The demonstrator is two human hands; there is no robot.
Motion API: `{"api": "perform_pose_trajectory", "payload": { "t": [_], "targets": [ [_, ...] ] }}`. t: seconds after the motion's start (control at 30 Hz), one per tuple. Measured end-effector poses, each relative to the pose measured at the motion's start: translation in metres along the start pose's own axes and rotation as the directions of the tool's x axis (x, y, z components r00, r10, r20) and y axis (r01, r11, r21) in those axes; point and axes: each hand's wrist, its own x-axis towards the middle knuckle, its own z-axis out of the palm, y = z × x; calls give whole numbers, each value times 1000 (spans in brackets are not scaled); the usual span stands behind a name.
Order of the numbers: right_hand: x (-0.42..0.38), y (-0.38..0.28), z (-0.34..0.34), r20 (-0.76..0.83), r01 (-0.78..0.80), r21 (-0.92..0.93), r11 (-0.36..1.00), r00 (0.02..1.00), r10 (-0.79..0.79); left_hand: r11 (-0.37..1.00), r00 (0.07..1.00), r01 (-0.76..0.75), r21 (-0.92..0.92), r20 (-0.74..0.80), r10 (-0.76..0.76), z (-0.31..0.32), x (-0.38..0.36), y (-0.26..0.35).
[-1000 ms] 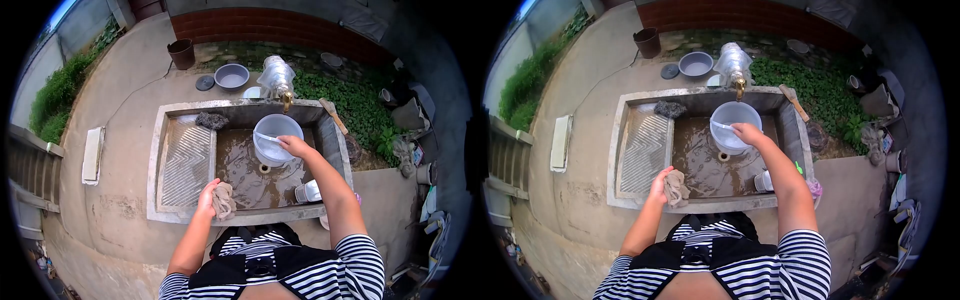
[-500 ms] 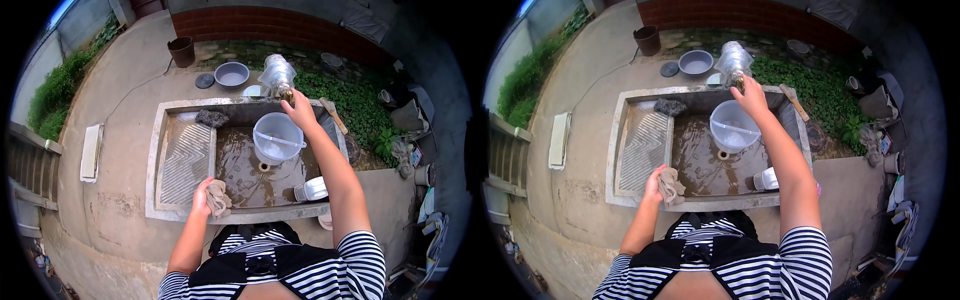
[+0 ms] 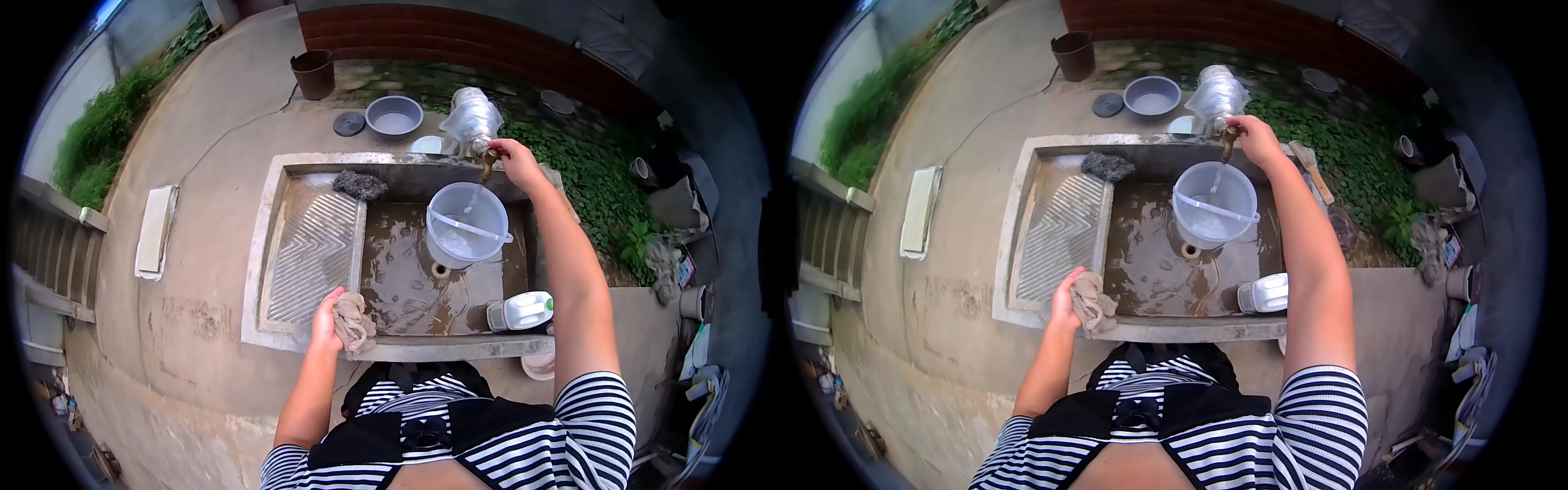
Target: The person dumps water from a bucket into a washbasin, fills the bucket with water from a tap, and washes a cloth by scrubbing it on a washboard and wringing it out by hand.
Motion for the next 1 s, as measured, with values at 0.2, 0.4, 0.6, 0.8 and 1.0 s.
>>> {"api": "perform_pose_trajectory", "payload": {
  "t": [0.2, 0.4, 0.6, 0.8, 1.0],
  "targets": [
    [-21, -23, 18, -155, 177, -354, 919, 957, -244, 997, 1000, 5, -77, 14, -4, -2, -4, 2],
    [-112, -29, 66, -56, 238, -463, 854, 953, -296, 965, 999, 37, -261, -17, -43, -8, -10, 8],
    [-188, 10, 125, 451, -40, -467, 884, 849, 276, 968, 997, 59, -245, -32, -69, -11, -3, 6],
    [-201, 4, 155, 344, -4, -516, 857, 915, 212, 972, 996, 74, -223, -36, -84, 2, -2, 4],
    [-199, 23, 174, 163, -137, -632, 763, 939, 304, 974, 996, 79, -213, -10, -83, 9, -10, 3]
  ]
}}
